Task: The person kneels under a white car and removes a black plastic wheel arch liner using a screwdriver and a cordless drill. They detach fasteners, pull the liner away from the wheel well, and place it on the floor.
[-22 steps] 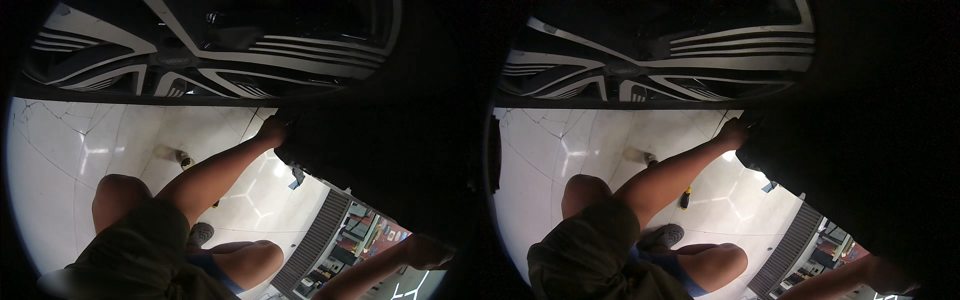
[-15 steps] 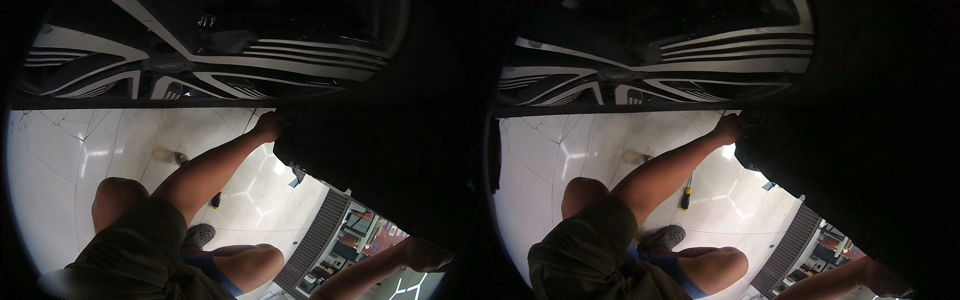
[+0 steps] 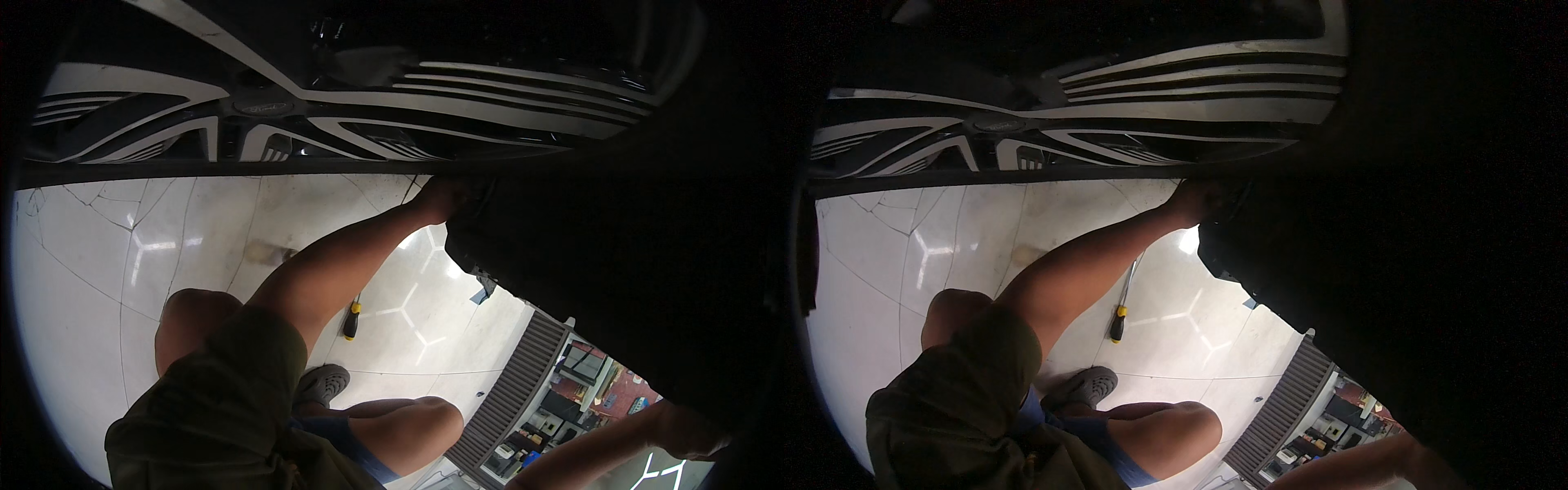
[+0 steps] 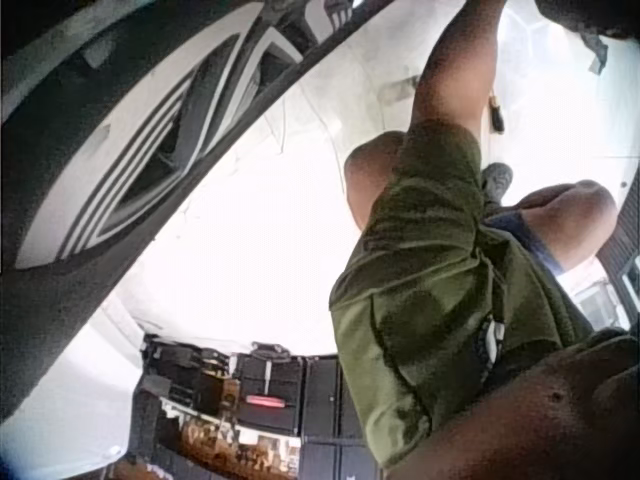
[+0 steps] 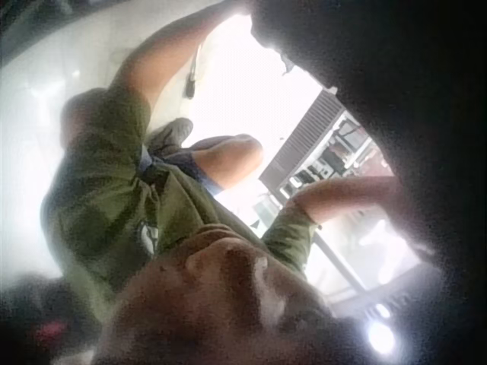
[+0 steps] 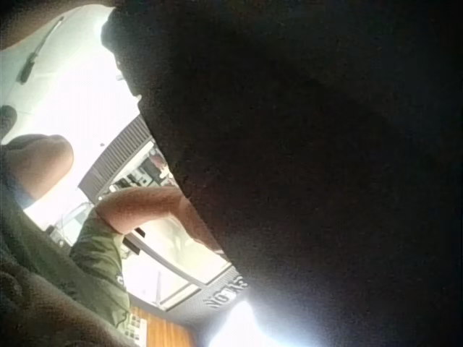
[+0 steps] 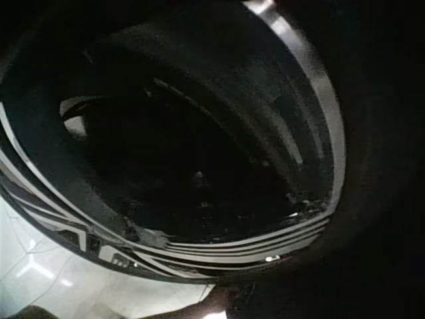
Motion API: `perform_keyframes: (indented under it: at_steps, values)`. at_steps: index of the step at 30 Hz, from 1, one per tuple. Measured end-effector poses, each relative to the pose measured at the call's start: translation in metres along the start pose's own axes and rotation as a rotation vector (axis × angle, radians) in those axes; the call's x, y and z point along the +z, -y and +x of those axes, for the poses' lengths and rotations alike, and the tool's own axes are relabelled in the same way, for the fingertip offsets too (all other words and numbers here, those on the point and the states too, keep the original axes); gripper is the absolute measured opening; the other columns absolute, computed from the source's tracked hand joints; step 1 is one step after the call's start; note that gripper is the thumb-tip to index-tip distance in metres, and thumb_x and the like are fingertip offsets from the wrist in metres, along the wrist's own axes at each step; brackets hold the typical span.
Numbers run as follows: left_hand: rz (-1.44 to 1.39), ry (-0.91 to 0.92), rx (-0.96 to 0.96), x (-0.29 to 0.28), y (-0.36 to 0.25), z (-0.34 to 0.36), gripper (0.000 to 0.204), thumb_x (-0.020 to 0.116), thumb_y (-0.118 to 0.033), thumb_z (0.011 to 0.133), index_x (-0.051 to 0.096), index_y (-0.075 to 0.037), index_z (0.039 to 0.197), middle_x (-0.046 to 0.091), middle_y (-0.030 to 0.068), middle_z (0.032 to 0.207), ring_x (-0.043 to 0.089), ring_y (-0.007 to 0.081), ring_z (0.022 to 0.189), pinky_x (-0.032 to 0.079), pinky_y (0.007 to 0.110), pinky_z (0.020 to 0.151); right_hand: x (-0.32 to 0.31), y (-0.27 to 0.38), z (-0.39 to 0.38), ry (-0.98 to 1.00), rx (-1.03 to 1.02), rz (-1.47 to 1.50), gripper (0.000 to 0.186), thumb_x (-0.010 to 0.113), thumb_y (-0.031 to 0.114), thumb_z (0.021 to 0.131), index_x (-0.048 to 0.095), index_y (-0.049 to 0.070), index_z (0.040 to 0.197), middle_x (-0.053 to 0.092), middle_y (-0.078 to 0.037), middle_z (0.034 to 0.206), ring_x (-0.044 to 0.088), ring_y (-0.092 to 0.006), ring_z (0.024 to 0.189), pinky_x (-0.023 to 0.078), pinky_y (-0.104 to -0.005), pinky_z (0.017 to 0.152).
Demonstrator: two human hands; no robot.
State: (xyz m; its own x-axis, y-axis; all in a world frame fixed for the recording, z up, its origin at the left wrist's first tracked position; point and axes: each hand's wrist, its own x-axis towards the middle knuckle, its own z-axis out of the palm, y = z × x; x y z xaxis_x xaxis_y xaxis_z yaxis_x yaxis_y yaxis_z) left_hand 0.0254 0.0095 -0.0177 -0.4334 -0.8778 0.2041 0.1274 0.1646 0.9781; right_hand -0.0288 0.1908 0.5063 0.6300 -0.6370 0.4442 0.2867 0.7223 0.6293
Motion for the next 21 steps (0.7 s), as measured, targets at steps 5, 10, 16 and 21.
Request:
perform_keyframes:
  at_steps: [5,10,16,21]
  values:
    - [0.054,-0.06,-0.069,0.011,0.014,0.004,0.019,0.063,-0.02,0.083,0.067,-0.01,0.099,0.066,0.0142,0.093,0.063,0.0311,0.091,0.05,0.038,0.081,-0.002,0.003,0.0,-0.02,-0.005,0.011,0.075,0.06,0.071,0.072,0.057,-0.003,0.085,0.062,-0.011,0.067,0.06,-0.0166,0.048,0.052,-0.0243,0.04]
    - [-0.201,-0.126,-0.104,0.012,0.021,0.006,0.035,0.066,-0.026,0.082,0.063,-0.008,0.111,0.064,0.0139,0.111,0.06,0.0282,0.105,0.045,0.038,0.093,0.003,0.001,-0.006,-0.014,0.016,-0.006,0.076,0.061,0.072,0.071,0.057,-0.003,0.085,0.061,-0.01,0.064,0.059,-0.0159,0.047,0.051,-0.0239,0.039]
    - [-0.152,-0.133,-0.384,0.01,-0.014,0.004,0.055,0.065,-0.041,0.082,0.055,-0.004,0.122,0.059,0.0183,0.12,0.056,0.0313,0.112,0.045,0.039,0.093,0.008,-0.005,-0.008,0.041,0.036,-0.001,0.076,0.061,0.072,0.07,0.057,-0.002,0.085,0.061,-0.009,0.064,0.059,-0.016,0.05,0.051,-0.0245,0.04]
    - [-0.28,-0.104,-0.26,0.026,-0.007,0.024,0.048,0.053,-0.036,0.089,0.052,-0.005,0.125,0.055,0.0227,0.123,0.051,0.0362,0.116,0.037,0.039,0.102,-0.004,0.004,0.003,-0.003,0.014,0.038,0.073,0.061,0.07,0.072,0.057,-0.002,0.085,0.061,-0.01,0.066,0.06,-0.0174,0.053,0.052,-0.027,0.05]
